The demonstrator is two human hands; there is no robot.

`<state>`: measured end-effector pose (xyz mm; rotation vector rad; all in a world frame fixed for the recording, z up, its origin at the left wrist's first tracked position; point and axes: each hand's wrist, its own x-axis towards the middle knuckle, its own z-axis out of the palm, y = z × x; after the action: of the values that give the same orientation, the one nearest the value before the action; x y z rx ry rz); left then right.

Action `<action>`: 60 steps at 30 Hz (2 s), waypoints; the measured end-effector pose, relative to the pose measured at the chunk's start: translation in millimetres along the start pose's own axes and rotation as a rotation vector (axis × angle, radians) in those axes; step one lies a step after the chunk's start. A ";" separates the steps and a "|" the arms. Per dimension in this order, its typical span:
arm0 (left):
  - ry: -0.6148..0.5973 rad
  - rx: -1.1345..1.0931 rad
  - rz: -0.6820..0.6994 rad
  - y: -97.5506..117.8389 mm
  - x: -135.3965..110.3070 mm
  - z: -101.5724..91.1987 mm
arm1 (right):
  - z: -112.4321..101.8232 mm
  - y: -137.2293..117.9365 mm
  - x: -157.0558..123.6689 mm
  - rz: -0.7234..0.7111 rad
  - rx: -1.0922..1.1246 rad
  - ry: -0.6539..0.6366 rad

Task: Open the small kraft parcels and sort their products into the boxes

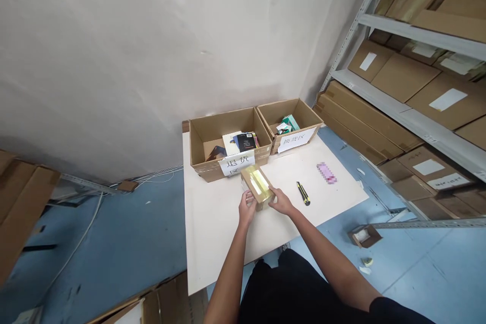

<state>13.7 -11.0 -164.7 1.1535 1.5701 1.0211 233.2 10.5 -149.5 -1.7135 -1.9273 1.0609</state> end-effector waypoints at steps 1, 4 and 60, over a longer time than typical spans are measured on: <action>0.005 0.039 -0.025 -6.5 -4.1 0.7 | 2.8 6.0 -2.6 0.001 0.006 -0.033; 0.010 0.211 -0.009 -19.7 1.6 -0.8 | 5.5 18.8 -3.1 -0.013 0.016 -0.111; -0.185 0.636 -0.209 17.1 1.1 112.2 | -58.8 33.0 -13.5 0.132 -0.431 -0.414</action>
<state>125.4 5.2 -176.3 1.4120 1.8733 0.2603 299.5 14.7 -131.8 -1.9886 -2.4761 1.1865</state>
